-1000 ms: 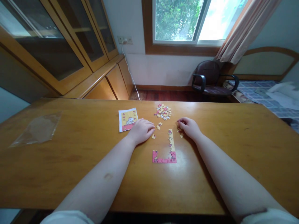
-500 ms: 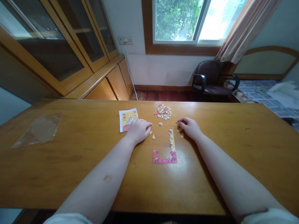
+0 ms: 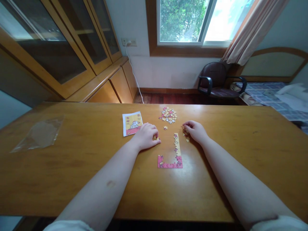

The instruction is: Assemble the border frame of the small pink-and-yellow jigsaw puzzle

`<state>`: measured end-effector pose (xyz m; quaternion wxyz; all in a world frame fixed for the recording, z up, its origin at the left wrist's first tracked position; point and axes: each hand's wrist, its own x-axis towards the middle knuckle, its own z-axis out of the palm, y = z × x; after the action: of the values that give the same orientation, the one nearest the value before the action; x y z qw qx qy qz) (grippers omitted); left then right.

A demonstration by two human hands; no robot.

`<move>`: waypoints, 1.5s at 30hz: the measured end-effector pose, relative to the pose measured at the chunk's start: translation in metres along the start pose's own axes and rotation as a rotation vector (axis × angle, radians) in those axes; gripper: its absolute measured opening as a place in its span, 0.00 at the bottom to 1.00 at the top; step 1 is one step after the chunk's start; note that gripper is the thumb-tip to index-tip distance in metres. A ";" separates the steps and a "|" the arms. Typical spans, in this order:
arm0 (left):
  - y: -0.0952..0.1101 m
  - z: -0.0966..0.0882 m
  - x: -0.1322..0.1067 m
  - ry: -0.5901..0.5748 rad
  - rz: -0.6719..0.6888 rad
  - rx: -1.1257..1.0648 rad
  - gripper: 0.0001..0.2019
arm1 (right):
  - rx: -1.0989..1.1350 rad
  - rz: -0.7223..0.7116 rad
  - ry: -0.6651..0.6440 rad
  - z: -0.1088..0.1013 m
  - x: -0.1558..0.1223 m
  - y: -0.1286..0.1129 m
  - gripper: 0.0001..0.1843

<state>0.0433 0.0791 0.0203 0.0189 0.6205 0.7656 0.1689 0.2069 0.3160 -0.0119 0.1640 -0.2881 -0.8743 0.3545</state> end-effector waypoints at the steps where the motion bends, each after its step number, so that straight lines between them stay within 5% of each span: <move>1: -0.001 0.001 0.000 0.007 -0.002 -0.005 0.11 | -0.002 0.002 0.000 0.000 0.000 0.000 0.13; 35: -0.010 0.012 0.004 0.071 -0.079 -0.113 0.08 | 0.005 0.033 0.049 0.002 0.003 0.003 0.11; 45: -0.001 0.012 0.002 0.018 -0.109 -0.040 0.21 | 0.015 0.033 0.062 0.002 0.004 0.001 0.13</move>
<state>0.0452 0.0842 0.0088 0.0334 0.5759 0.7948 0.1885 0.2034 0.3178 -0.0138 0.1875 -0.3121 -0.8612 0.3546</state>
